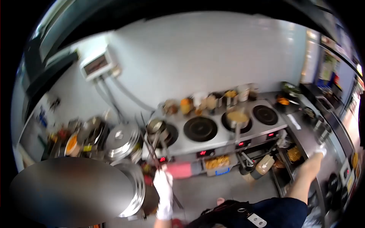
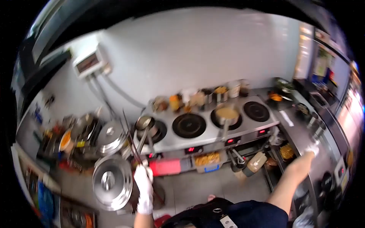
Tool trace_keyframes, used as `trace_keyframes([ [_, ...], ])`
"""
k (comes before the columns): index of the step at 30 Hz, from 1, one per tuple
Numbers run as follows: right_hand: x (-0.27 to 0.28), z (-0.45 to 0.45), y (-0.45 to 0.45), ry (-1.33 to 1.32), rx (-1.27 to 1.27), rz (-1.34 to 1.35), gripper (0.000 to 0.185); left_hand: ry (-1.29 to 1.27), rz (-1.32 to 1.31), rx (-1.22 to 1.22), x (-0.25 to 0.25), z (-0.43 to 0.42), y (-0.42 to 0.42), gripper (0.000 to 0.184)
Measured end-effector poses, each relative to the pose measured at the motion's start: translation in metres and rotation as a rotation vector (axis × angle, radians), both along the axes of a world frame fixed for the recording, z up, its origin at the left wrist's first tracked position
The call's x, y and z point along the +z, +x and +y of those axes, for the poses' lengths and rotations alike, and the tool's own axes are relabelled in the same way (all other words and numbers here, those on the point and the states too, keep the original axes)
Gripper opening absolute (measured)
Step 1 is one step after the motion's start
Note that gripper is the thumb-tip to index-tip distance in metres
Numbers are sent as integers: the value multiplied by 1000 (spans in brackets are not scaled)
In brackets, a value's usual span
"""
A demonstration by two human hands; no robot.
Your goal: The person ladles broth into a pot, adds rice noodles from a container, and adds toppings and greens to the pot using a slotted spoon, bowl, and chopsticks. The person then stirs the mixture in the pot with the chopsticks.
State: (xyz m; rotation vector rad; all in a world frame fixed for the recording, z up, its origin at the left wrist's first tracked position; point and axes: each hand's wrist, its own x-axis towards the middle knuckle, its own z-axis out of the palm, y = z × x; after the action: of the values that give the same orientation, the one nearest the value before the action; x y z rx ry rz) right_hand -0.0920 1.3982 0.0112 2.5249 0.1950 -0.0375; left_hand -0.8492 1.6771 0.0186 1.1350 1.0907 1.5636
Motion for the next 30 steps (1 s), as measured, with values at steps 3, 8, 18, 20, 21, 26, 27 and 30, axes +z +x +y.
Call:
trace_keyframes([
  [3, 7, 5, -27, -358, 76, 153, 40, -93, 16, 92, 54, 13, -37, 36],
  [8, 11, 25, -51, -726, 136, 322, 64, 127, 614, 296, 54, 100, -106, 29],
  [18, -134, 56, 2, -835, 189, 501, 59, -99, 953, 294, -108, 354, -86, 32],
  [20, -134, 78, -11, -813, 174, 520, 59, -188, 1008, 312, -124, 396, -68, 31],
  [21, -133, 87, -18, -817, 162, 526, 59, -189, 987, 359, -153, 423, -69, 31],
  [26, -125, 120, -39, -811, 123, 527, 59, -190, 1124, 434, -176, 462, -45, 29],
  [27, -121, 126, -41, -820, 122, 522, 59, -206, 1108, 460, -178, 462, -42, 30],
  [30, -115, 139, -42, -838, 109, 511, 59, -132, 1227, 408, -171, 463, -39, 27],
])
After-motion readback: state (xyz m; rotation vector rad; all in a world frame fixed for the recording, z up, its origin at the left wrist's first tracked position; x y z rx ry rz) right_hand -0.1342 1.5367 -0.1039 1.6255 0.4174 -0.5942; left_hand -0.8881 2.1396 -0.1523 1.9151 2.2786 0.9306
